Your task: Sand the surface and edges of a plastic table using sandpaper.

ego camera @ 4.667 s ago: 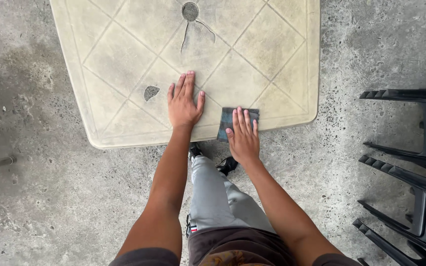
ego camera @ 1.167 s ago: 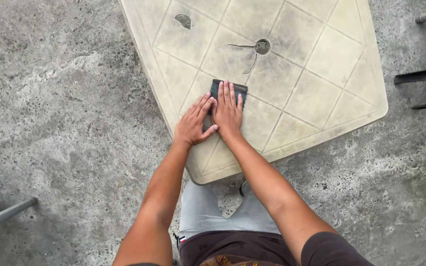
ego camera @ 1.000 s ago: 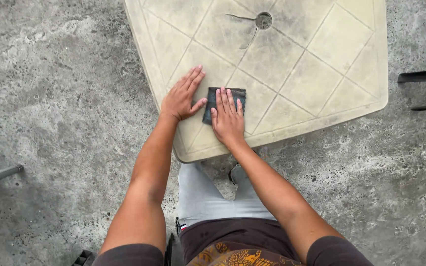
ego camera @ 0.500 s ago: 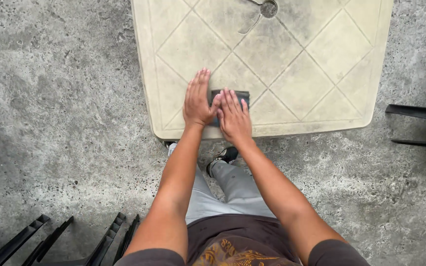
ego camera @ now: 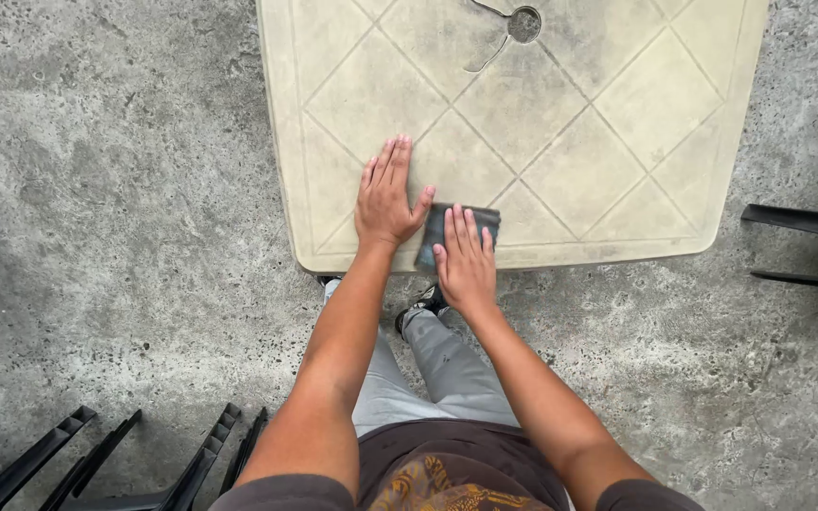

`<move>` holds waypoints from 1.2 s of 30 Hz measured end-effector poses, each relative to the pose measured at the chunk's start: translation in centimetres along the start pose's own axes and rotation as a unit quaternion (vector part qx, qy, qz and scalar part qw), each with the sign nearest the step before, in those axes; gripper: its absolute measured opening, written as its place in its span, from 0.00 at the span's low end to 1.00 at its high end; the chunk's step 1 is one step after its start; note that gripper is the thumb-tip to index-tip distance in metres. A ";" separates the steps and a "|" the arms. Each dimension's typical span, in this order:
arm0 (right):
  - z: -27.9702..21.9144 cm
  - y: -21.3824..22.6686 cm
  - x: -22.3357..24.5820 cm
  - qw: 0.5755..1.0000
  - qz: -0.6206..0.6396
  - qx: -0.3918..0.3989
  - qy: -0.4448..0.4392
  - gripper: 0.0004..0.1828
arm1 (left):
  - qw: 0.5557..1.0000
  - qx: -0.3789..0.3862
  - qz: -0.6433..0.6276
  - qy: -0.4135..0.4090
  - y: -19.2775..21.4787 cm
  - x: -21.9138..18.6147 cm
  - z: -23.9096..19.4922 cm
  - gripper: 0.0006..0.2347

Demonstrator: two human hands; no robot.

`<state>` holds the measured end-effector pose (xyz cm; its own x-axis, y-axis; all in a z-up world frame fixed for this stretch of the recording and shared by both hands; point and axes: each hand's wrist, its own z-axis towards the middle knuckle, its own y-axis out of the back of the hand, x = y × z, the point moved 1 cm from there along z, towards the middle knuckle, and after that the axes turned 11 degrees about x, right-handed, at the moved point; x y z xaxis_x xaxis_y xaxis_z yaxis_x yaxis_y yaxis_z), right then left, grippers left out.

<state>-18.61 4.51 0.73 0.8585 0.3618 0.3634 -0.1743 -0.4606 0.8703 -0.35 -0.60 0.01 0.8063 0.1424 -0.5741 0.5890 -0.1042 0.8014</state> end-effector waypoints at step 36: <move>4.5 3.2 -6.4 0.999 -0.002 -0.041 -0.004 0.34 | 0.998 -0.006 0.065 0.016 -0.5 -0.2 0.7 0.33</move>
<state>-22.51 -2.97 -0.33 0.8633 0.3565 0.3573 -0.2091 -0.3917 0.8960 -0.75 -1.28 -0.45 0.8732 0.1597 -0.4605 0.4795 -0.1111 0.8705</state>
